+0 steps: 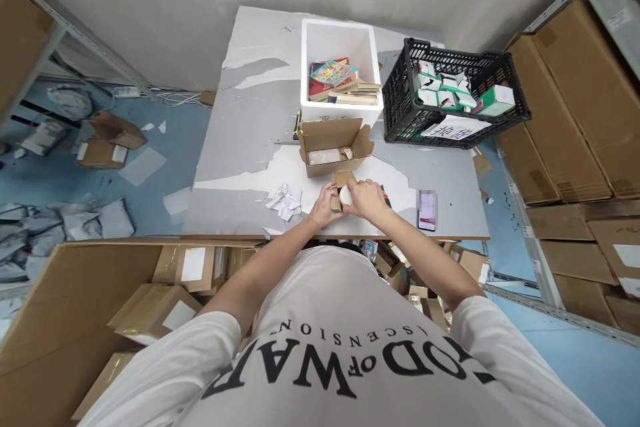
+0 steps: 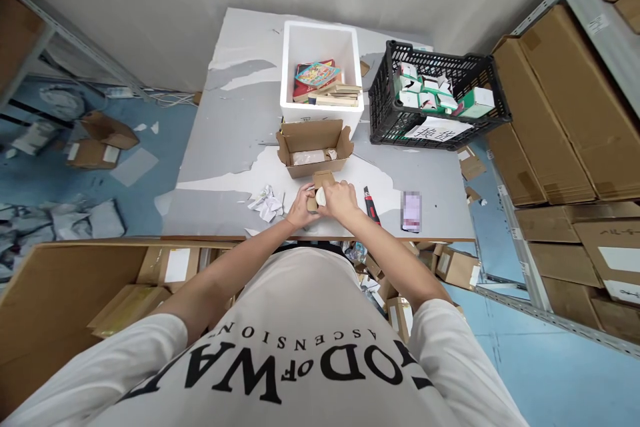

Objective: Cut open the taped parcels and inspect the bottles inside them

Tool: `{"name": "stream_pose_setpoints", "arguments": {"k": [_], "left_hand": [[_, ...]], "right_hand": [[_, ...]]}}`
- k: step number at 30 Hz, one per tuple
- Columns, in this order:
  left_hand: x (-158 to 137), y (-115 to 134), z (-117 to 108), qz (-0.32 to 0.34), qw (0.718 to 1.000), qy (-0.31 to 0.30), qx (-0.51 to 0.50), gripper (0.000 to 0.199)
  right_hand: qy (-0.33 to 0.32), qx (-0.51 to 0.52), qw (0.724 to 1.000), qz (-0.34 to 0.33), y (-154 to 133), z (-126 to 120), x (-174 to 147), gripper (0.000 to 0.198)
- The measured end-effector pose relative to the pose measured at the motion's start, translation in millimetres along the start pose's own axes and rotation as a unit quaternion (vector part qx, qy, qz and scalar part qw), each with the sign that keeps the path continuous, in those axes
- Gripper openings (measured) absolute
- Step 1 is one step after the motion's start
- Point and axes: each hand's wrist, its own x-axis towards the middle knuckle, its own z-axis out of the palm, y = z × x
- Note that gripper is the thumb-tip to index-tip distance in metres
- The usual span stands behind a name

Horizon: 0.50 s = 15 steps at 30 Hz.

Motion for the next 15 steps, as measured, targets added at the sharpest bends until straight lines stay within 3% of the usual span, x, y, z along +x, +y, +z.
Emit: {"name": "stream_pose_setpoints", "arguments": {"k": [10, 15], "left_hand": [[8, 0, -2, -0.028, 1.000, 0.003, -0.005, 0.067], [8, 0, -2, -0.028, 0.999, -0.015, 0.014, 0.075]], "right_hand": [[0.085, 0.014, 0.996, -0.037, 15, -70, -30, 0.046], [0.169, 0.101, 0.979, -0.056, 35, -119, -45, 0.059]]}}
